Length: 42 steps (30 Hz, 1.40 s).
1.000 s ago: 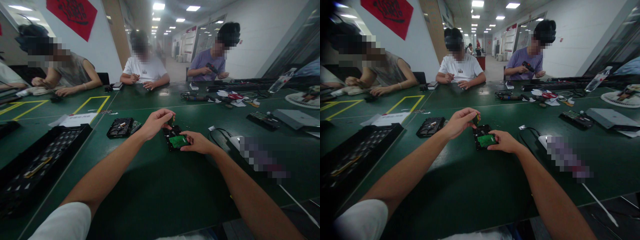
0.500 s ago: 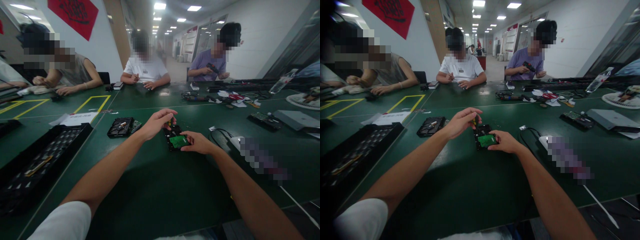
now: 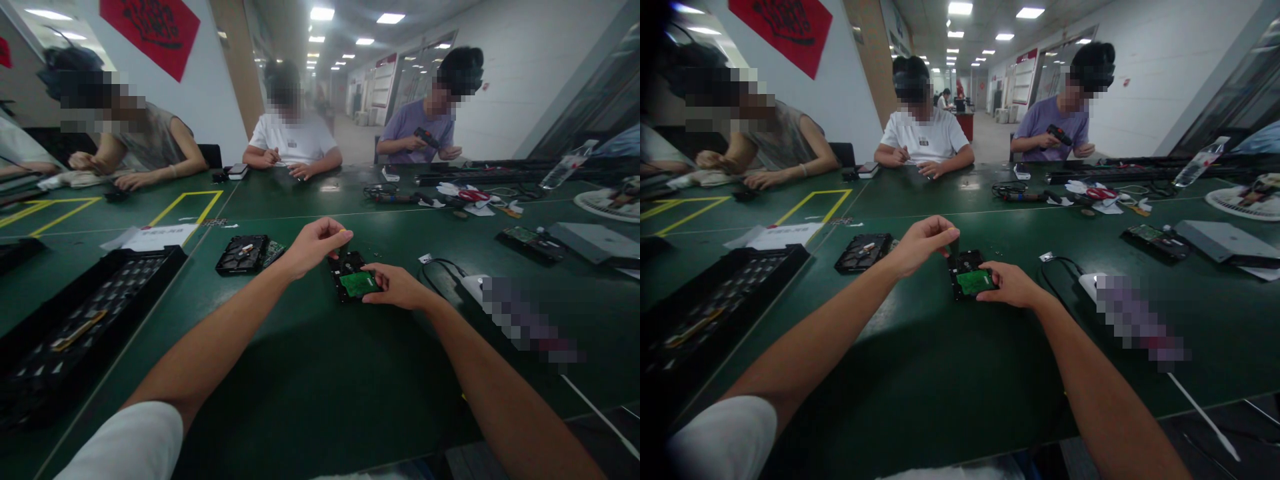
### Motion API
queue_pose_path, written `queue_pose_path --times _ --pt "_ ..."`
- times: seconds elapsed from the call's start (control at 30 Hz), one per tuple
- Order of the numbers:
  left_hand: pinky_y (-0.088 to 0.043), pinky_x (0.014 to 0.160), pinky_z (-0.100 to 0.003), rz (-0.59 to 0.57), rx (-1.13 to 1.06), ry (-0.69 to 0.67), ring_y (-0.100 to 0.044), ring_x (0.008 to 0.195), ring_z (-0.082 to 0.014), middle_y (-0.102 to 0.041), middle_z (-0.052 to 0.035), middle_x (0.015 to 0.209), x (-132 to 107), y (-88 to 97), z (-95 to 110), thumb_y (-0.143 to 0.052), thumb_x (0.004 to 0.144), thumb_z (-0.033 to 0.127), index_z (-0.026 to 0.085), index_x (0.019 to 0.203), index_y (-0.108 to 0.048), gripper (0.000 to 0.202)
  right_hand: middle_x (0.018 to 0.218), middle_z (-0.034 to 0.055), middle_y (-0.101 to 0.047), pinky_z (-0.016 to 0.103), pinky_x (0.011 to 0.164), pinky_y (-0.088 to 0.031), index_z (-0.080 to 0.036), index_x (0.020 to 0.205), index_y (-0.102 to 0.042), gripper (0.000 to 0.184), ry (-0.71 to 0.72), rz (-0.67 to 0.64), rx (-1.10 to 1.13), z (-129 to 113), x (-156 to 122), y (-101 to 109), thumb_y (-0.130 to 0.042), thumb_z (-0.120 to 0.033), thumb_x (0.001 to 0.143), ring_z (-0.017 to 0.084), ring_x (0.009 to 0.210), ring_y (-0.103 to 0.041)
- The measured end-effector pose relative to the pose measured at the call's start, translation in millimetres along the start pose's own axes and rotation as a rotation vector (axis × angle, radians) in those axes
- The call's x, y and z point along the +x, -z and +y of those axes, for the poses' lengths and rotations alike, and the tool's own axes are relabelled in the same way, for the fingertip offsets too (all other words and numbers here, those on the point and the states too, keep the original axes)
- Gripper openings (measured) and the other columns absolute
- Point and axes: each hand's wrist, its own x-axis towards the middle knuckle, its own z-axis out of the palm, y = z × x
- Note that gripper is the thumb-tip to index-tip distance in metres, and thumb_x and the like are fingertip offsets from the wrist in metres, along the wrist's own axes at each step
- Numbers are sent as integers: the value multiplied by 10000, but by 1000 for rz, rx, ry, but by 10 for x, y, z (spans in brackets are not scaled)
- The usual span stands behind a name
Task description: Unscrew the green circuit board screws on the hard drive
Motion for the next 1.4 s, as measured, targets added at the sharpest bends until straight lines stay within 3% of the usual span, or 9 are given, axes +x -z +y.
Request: queue_pose_path --times 0.27,0.67,0.8,1.13,1.4 --pt "-576 639 -253 -163 -157 80 -687 925 -196 -713 -93 1009 -35 -34 96 -653 939 405 183 1106 -687 279 885 1 -609 301 683 -414 -246 1409 -602 792 27 22 5 23 5 -30 -859 -577 737 176 768 -566" --pt "-551 578 -209 -87 -68 -9 -698 948 -197 -726 -126 1076 -39 -54 56 -767 879 356 145 996 -613 287 891 5 -616 299 685 -417 -258 1415 -600 787 13 13 0 24 7 -17 -865 -560 738 178 781 -575" --pt "-555 598 -220 -103 -131 1 -708 1015 -219 -728 -124 1121 -37 -59 71 -707 918 359 170 1074 -623 259 891 4 -614 294 678 -416 -267 1417 -600 784 23 17 -2 35 8 -23 -855 -577 744 175 776 -572" --pt "-596 666 -262 -120 -206 69 -696 1041 -230 -727 -131 1114 -28 -29 72 -631 942 348 154 1044 -701 230 892 2 -610 299 682 -420 -245 1420 -590 804 31 9 -10 32 9 -18 -850 -595 744 174 770 -572" --pt "-559 600 -213 -38 -62 -1 -680 860 -156 -724 -96 979 -26 -52 22 -794 855 400 138 960 -627 328 889 8 -624 297 681 -425 -252 1403 -604 785 16 20 3 -10 -6 -10 -867 -565 733 179 775 -576"
